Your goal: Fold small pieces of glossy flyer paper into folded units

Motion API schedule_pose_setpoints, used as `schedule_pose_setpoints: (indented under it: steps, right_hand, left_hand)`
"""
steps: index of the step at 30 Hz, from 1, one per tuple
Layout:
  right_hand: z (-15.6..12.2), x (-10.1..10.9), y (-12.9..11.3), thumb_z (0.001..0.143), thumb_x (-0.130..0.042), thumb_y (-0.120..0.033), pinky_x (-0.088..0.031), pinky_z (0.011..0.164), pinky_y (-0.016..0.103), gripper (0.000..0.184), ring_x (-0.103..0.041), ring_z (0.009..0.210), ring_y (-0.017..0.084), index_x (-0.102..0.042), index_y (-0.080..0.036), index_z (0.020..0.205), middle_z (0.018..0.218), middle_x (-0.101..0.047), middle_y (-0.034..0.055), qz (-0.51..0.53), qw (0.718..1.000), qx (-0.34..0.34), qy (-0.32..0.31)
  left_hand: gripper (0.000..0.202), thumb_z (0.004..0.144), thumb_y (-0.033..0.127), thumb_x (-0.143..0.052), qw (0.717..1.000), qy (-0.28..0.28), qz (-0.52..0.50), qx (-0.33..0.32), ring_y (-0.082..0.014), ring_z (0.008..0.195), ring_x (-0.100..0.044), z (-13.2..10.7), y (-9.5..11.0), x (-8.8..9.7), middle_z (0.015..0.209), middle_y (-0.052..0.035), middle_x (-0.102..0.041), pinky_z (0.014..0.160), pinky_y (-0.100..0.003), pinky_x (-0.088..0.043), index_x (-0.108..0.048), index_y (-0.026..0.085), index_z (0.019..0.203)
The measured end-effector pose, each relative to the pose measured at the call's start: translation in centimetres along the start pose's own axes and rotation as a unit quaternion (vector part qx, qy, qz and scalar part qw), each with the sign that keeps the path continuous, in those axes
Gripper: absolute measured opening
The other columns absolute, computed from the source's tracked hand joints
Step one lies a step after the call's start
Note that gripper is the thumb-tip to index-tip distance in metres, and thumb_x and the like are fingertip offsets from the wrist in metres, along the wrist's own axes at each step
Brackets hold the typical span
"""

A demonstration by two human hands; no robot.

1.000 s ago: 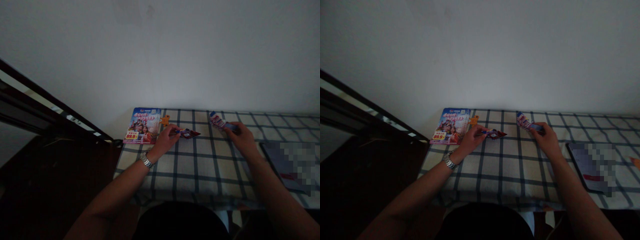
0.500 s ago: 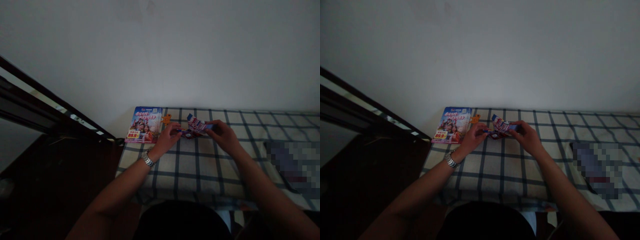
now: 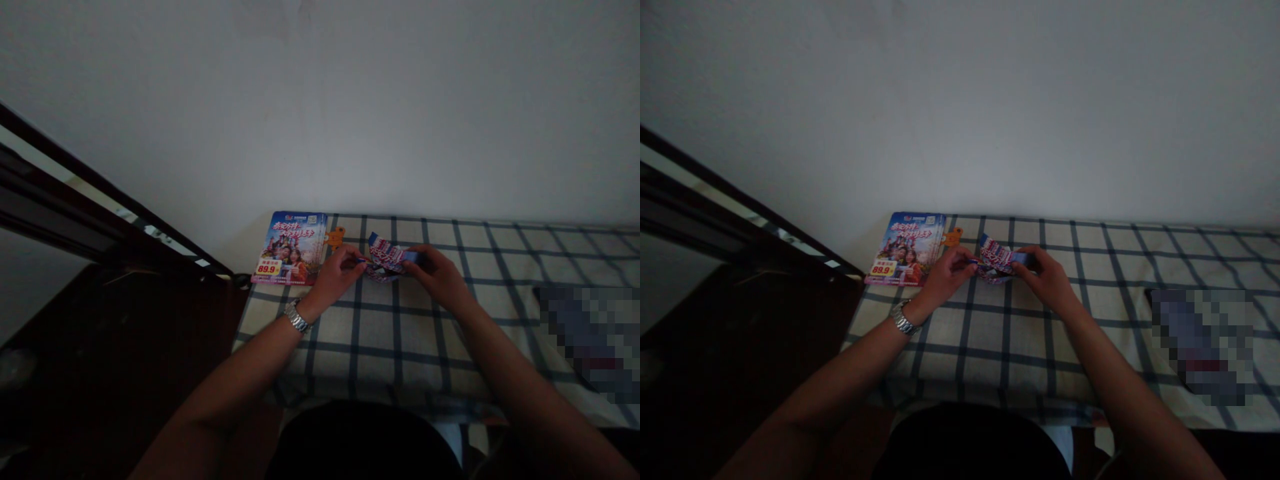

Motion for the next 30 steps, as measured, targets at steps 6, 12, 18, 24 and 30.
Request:
schedule_pose_setpoints:
  steps: [6,12,18,24,30]
  right_hand:
    - [0.0,0.0,-0.1,0.088,-0.071,-0.058,-0.063,0.082,0.043,0.041,-0.074,0.087,0.026,-0.068,-0.024,0.11,0.098,-0.077,0.0066,-0.011,1.0,0.004,0.002]
    - [0.3,0.1,-0.3,0.087,-0.072,-0.059,-0.064,0.082,0.042,0.042,-0.074,0.087,0.026,-0.067,-0.024,0.11,0.096,-0.077,0.0061,-0.001,1.0,-0.001,0.004]
    - [0.2,-0.4,0.3,0.089,-0.071,-0.057,-0.062,0.084,0.042,0.039,-0.073,0.09,0.026,-0.067,-0.025,0.112,0.1,-0.076,0.006,-0.01,1.0,0.012,-0.016]
    - [0.1,-0.4,-0.2,0.09,-0.071,-0.054,-0.063,0.082,0.042,0.037,-0.074,0.086,0.025,-0.067,-0.025,0.113,0.097,-0.077,0.0056,-0.015,0.999,0.024,-0.023]
    - [-0.2,-0.5,-0.7,0.092,-0.071,-0.05,-0.063,0.091,0.046,0.036,-0.075,0.096,0.027,-0.067,-0.026,0.117,0.113,-0.077,0.0083,-0.029,0.998,0.042,-0.031]
  left_hand:
    - [0.019,0.093,0.03,-0.07,1.0,-0.002,0.007,-0.002,-0.0187,0.097,-0.072,0.0,-0.2,-0.1,0.101,-0.0045,-0.071,0.09,-0.036,-0.06,-0.059,0.02,0.105]
    - [0.02,0.094,0.031,-0.069,1.0,-0.011,-0.005,0.007,-0.0179,0.097,-0.072,-0.1,-0.1,-0.2,0.102,-0.0048,-0.07,0.09,-0.034,-0.06,-0.058,0.019,0.107]
    - [0.02,0.094,0.031,-0.07,1.0,-0.005,-0.015,0.008,-0.0174,0.095,-0.072,-0.1,-0.2,-0.1,0.102,-0.0042,-0.07,0.088,-0.033,-0.061,-0.058,0.019,0.104]
    - [0.019,0.094,0.033,-0.07,1.0,-0.006,0.0,0.008,-0.0177,0.095,-0.072,-0.1,-0.4,-0.1,0.105,-0.0052,-0.071,0.087,-0.034,-0.06,-0.059,0.02,0.104]
    - [0.017,0.094,0.029,-0.07,1.0,-0.008,0.025,0.007,-0.0181,0.096,-0.071,-0.2,-0.5,0.0,0.104,-0.0045,-0.071,0.088,-0.034,-0.059,-0.06,0.02,0.106]
Point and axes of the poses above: each hand's wrist, its own z-axis towards the middle knuckle, its own x-axis out of the back of the hand, y = z × x, the point moved 8 cm from there along z, towards the middle knuckle
